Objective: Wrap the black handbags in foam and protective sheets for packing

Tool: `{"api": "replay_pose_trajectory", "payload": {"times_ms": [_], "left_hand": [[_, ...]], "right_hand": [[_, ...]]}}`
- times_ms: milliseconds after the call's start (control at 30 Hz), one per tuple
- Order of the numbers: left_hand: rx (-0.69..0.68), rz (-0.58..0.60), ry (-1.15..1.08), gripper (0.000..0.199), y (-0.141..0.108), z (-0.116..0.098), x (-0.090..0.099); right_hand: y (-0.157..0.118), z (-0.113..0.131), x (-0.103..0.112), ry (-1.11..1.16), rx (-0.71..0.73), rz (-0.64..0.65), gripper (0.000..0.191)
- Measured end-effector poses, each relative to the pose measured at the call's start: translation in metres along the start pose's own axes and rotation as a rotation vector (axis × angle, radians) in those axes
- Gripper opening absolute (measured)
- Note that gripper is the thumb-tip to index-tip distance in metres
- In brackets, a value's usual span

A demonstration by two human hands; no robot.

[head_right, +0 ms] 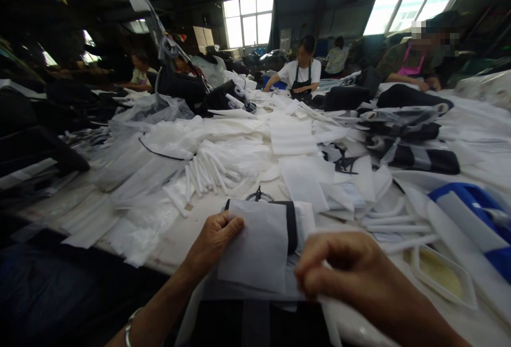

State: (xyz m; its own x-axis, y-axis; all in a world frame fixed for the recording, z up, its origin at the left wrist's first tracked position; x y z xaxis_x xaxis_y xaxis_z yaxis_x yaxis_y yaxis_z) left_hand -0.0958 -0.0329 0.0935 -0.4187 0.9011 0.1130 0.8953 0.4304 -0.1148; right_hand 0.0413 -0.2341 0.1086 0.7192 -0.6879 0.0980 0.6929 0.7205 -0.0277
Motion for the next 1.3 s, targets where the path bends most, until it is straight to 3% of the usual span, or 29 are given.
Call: {"api": "replay_pose_trajectory", "payload": {"times_ms": [133, 233, 300, 667, 767, 933, 1133, 1300], "left_hand": [[0.094, 0.002, -0.226, 0.044, -0.002, 0.009, 0.004], [0.118, -0.019, -0.326, 0.043, -0.002, 0.014, 0.007], [0.12, -0.04, -0.385, 0.043, -0.002, 0.016, 0.007], [0.055, 0.043, -0.537, 0.039, -0.001, 0.013, 0.0], [0.046, 0.05, -0.517, 0.037, 0.0, 0.015, 0.003], [0.058, 0.062, -0.404, 0.033, 0.001, 0.024, 0.009], [0.091, 0.135, -0.422, 0.045, -0.003, 0.023, 0.004], [0.106, 0.088, -0.247, 0.04, -0.002, 0.022, 0.006]], "right_hand": [[-0.005, 0.001, 0.008, -0.045, -0.137, -0.005, 0.033], [-0.005, -0.004, -0.019, 0.148, -0.215, 0.208, 0.062], [-0.008, -0.006, -0.039, 0.246, -0.265, 0.356, 0.07], [-0.015, -0.004, -0.071, 0.739, -0.478, 0.449, 0.048], [-0.017, -0.012, -0.074, 0.735, -0.512, 0.389, 0.042], [-0.009, -0.012, -0.064, 0.465, -0.394, 0.165, 0.036], [-0.004, -0.013, -0.056, 0.313, -0.352, 0.003, 0.035], [-0.003, -0.012, -0.056, 0.291, -0.339, -0.022, 0.037]]}}
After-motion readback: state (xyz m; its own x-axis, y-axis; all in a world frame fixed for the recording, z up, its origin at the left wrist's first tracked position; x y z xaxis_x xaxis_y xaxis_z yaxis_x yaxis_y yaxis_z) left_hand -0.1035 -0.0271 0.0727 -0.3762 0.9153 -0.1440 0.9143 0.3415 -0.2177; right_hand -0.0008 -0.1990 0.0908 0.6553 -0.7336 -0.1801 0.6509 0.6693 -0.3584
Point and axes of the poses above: each hand's wrist, its own y-axis towards the middle knuckle, its own x-axis out of the back of the hand, z = x × y, the point moved 5 cm from there along y, towards the middle knuckle
